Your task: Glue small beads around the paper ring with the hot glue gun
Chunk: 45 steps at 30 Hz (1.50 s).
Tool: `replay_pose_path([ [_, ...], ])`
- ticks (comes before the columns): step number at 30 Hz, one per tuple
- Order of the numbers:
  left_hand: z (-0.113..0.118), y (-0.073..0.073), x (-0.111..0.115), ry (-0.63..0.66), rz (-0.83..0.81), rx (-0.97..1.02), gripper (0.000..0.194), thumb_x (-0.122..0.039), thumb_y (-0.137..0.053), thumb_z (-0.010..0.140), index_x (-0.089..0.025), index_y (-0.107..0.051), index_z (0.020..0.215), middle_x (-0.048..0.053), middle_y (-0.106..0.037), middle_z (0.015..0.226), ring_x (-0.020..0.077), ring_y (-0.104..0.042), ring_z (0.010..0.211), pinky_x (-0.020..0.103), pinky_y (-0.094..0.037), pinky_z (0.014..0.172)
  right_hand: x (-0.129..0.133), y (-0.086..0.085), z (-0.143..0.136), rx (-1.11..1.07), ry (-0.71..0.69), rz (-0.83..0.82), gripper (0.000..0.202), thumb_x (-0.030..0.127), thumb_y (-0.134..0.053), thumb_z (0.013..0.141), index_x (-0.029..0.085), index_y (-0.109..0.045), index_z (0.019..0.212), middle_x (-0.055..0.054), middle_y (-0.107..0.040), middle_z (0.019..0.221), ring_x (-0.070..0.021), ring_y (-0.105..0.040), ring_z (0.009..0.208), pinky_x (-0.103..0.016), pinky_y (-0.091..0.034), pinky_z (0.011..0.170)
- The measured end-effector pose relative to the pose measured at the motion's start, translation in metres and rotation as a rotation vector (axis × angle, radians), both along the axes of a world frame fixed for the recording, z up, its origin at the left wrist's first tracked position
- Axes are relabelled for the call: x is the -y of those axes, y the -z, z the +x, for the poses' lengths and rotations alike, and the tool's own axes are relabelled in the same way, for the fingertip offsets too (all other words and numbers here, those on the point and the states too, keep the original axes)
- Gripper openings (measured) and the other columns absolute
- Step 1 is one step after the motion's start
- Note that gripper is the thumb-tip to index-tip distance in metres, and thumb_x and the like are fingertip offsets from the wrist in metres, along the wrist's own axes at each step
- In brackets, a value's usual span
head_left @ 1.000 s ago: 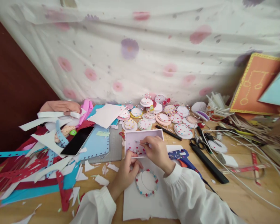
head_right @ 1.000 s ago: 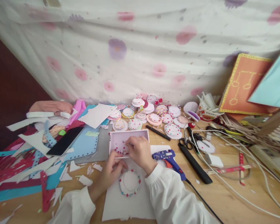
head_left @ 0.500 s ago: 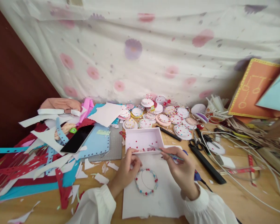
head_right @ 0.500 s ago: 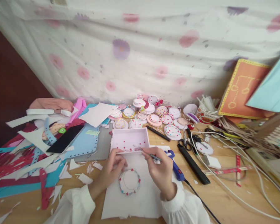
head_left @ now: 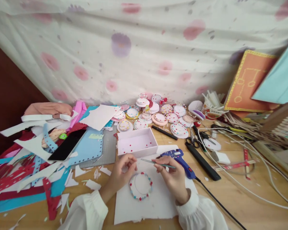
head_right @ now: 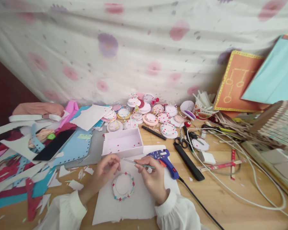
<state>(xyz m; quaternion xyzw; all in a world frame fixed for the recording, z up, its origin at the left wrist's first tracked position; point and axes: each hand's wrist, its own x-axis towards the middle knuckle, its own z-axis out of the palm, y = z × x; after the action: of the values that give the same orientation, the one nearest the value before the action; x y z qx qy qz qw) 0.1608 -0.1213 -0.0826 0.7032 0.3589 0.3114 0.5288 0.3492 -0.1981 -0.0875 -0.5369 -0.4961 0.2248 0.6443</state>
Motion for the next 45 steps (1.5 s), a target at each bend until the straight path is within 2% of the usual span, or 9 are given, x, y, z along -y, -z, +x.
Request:
replay_pose_path([
  [3,0.005,0.001,-0.004,-0.049,-0.04,-0.005,0.014,-0.028,-0.053,0.085,-0.017,-0.06,0.083,0.001,-0.062,0.068,0.0132,-0.056,0.059,0.024,-0.046,0.056,0.002,0.001,-0.002,-0.004,-0.04,-0.018,0.006,0.019,-0.068,0.08,0.021,-0.065,0.076,-0.003,-0.068,0.067,-0.0213,-0.07,0.071,-0.029,-0.054,0.055],
  [7,0.004,0.005,-0.003,-0.034,0.006,-0.043,0.013,-0.026,-0.055,0.084,-0.017,-0.064,0.084,0.003,-0.067,0.072,0.0159,-0.062,0.067,0.025,-0.049,0.062,0.002,0.003,-0.005,0.049,-0.055,-0.039,0.004,0.018,-0.068,0.079,0.021,-0.066,0.078,-0.004,-0.071,0.074,-0.0201,-0.069,0.07,-0.029,-0.055,0.057],
  [14,0.002,0.01,-0.003,0.01,0.086,-0.093,0.013,-0.023,-0.053,0.085,-0.017,-0.064,0.084,0.004,-0.067,0.071,0.0168,-0.062,0.066,0.026,-0.05,0.062,0.003,0.004,-0.005,0.076,-0.071,-0.106,0.002,0.022,-0.068,0.08,0.021,-0.066,0.08,-0.004,-0.072,0.078,-0.0175,-0.066,0.066,-0.027,-0.054,0.056],
  [19,0.002,0.01,-0.003,-0.006,0.079,-0.075,0.014,-0.024,-0.054,0.085,-0.015,-0.064,0.081,0.004,-0.065,0.07,0.0162,-0.061,0.065,0.026,-0.049,0.062,0.004,0.005,-0.005,0.061,-0.083,-0.114,0.003,0.023,-0.068,0.081,0.021,-0.067,0.082,-0.004,-0.071,0.078,-0.015,-0.063,0.063,-0.025,-0.051,0.054],
  [25,0.0,0.009,-0.003,0.034,0.081,-0.064,0.023,-0.024,-0.05,0.088,-0.015,-0.062,0.07,0.003,-0.063,0.066,0.0135,-0.057,0.061,0.022,-0.045,0.058,0.005,0.004,-0.005,0.023,-0.111,-0.17,0.005,0.025,-0.068,0.081,0.021,-0.067,0.084,-0.004,-0.07,0.08,-0.0138,-0.061,0.062,-0.024,-0.05,0.053],
  [29,0.001,0.009,-0.003,0.012,0.069,-0.067,0.02,-0.024,-0.051,0.088,-0.014,-0.063,0.074,0.002,-0.062,0.065,0.0132,-0.057,0.061,0.022,-0.045,0.058,0.005,-0.001,-0.005,0.006,-0.094,-0.16,0.005,0.026,-0.069,0.08,0.021,-0.067,0.081,-0.004,-0.07,0.078,-0.0158,-0.063,0.067,-0.025,-0.05,0.055],
  [36,0.005,0.0,-0.004,0.02,0.059,-0.074,0.021,-0.024,-0.049,0.089,-0.015,-0.063,0.077,0.002,-0.062,0.066,0.0132,-0.057,0.063,0.022,-0.045,0.06,0.005,-0.004,-0.004,-0.026,-0.036,-0.14,0.006,0.026,-0.07,0.079,0.02,-0.067,0.08,-0.003,-0.069,0.075,-0.0139,-0.061,0.06,-0.025,-0.05,0.052],
  [39,0.004,0.003,-0.003,0.047,0.071,-0.091,0.024,-0.027,-0.047,0.092,-0.015,-0.064,0.079,0.002,-0.061,0.068,0.0129,-0.056,0.064,0.022,-0.044,0.061,0.006,-0.001,-0.004,-0.034,-0.033,-0.148,0.007,0.026,-0.07,0.079,0.02,-0.068,0.082,-0.003,-0.069,0.076,-0.0119,-0.057,0.054,-0.024,-0.048,0.048],
  [45,0.0,0.011,-0.003,0.064,0.093,-0.098,0.025,-0.028,-0.046,0.094,-0.015,-0.064,0.085,0.001,-0.061,0.07,0.0121,-0.055,0.064,0.022,-0.043,0.062,0.008,0.002,-0.004,-0.017,-0.041,-0.154,0.006,0.025,-0.07,0.08,0.02,-0.068,0.083,-0.004,-0.069,0.08,-0.0118,-0.057,0.055,-0.024,-0.049,0.048],
])
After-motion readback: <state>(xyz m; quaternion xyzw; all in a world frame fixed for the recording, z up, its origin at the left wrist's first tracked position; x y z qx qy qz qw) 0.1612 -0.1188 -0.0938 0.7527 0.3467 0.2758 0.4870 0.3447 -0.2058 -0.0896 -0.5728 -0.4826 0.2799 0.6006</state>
